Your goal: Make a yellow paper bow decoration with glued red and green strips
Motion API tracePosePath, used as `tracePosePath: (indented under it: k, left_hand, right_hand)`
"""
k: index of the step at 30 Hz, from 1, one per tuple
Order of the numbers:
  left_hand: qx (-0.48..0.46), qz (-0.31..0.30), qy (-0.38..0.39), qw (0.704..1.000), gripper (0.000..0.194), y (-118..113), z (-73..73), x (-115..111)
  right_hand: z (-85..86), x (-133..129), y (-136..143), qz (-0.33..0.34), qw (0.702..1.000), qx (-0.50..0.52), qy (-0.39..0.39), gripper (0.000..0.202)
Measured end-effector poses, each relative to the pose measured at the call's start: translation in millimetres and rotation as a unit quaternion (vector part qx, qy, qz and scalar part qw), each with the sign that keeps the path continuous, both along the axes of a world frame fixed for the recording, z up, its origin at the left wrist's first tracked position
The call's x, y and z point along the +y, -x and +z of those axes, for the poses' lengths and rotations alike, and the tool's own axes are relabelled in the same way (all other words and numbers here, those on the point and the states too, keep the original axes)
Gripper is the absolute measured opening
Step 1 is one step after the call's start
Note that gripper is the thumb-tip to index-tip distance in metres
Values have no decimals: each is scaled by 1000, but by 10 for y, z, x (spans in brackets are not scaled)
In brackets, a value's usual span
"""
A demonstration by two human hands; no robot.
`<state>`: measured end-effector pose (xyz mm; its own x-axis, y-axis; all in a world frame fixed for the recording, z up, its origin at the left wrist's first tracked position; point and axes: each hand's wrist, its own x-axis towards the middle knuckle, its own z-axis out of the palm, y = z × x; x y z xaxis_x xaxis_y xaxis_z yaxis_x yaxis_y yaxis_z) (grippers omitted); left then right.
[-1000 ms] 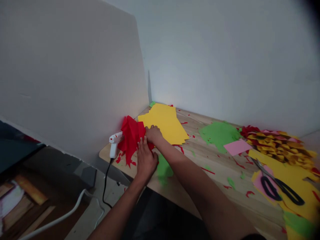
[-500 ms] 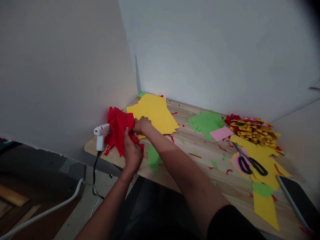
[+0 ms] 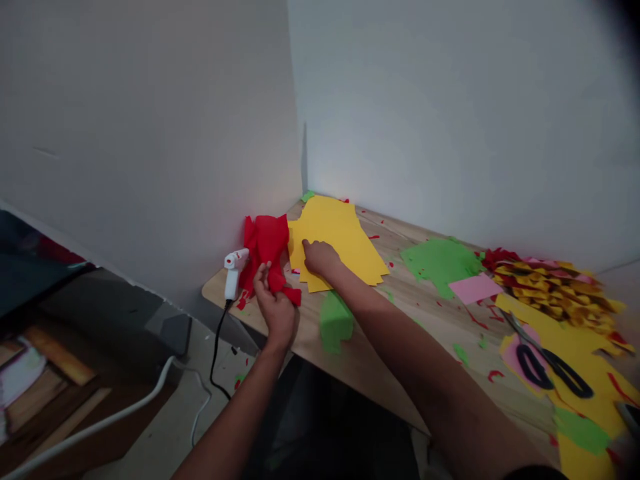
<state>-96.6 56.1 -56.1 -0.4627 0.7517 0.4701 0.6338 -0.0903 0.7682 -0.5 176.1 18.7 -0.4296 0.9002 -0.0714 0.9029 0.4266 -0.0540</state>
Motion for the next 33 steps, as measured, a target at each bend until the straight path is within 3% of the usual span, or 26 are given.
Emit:
tracePosePath:
  k: [3,6,11,16,19,24,27,33]
  left_hand:
    - [-229,15,-114,967,72,-43,80,5]
    - [-297,-8,-141,944,67,-63,110,8]
    - [-326,-26,-145,934,67,-51,86,20]
    - [-328,-40,-146,932,66,-39,80,33]
    - [-321,-44,-144,935,66,-30,62,35]
    - [-304,-46,-143,941,68,-21,47,32]
    - [-302,-43,-136,942,65,-20,66,31]
    - [-278,-48,-160,946,63,-1,77,49]
  right_hand:
    - [11,-1,-133,-12,1000,2,-25,41]
    - [14,-17,-203,-26,999,5,-30,49]
    - [-13,-112,-51,-7,1000,3,-4,69]
    - [3,-153,86,10,1000,-2,25,42]
    - [39,-137,93,9,999,2,34,39]
    - [53,-177,190,-25,998,1,58,66]
    - [22,-256,261,-56,997,2,47,70]
    - [-89,-425,277,-65,997,39,-20,55]
